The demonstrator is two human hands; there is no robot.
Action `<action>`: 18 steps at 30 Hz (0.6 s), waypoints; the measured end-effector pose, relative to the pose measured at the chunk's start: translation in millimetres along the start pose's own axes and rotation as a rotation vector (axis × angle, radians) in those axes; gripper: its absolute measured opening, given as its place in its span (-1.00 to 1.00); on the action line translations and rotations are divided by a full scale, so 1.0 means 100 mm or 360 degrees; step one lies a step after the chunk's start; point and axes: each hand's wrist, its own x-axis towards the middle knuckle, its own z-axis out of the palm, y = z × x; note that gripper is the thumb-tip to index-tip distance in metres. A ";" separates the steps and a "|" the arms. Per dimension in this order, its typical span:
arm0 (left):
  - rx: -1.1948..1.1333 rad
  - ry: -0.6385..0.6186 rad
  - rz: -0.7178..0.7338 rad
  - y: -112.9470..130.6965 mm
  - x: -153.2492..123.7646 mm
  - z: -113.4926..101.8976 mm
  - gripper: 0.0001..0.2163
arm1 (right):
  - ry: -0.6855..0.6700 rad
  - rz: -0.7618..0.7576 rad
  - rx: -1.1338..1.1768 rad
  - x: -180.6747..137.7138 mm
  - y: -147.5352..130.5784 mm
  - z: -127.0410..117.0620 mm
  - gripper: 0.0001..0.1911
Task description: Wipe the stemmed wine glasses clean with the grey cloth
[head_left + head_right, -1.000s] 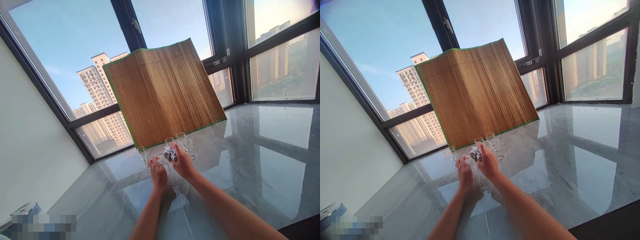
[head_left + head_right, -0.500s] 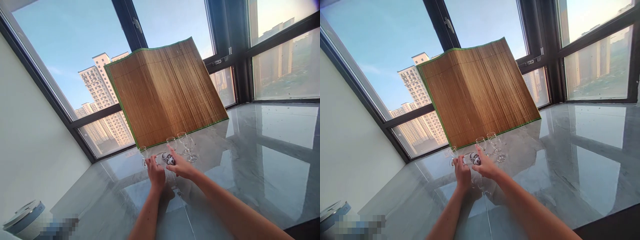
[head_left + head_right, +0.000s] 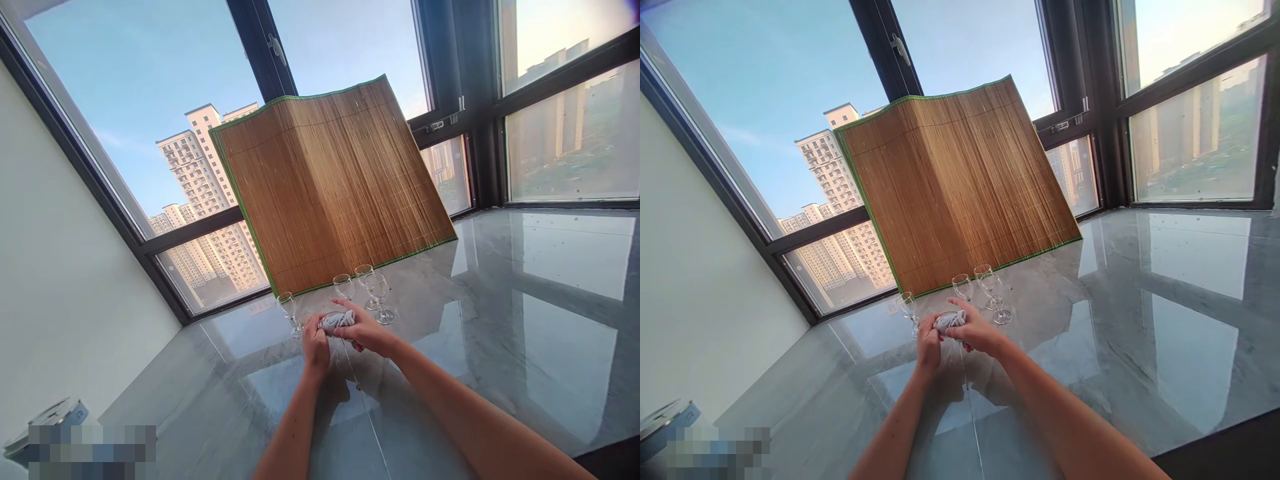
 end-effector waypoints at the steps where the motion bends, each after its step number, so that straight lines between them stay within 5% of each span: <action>1: -0.0094 -0.0019 -0.0077 0.00 0.00 0.02 -0.83 | 0.0022 -0.0023 -0.0009 0.00 0.00 0.00 -0.10; 18: -0.0924 -0.0162 -0.0893 0.05 -0.02 0.10 -0.88 | 0.0217 -0.0259 0.0299 -0.01 -0.11 0.05 -0.17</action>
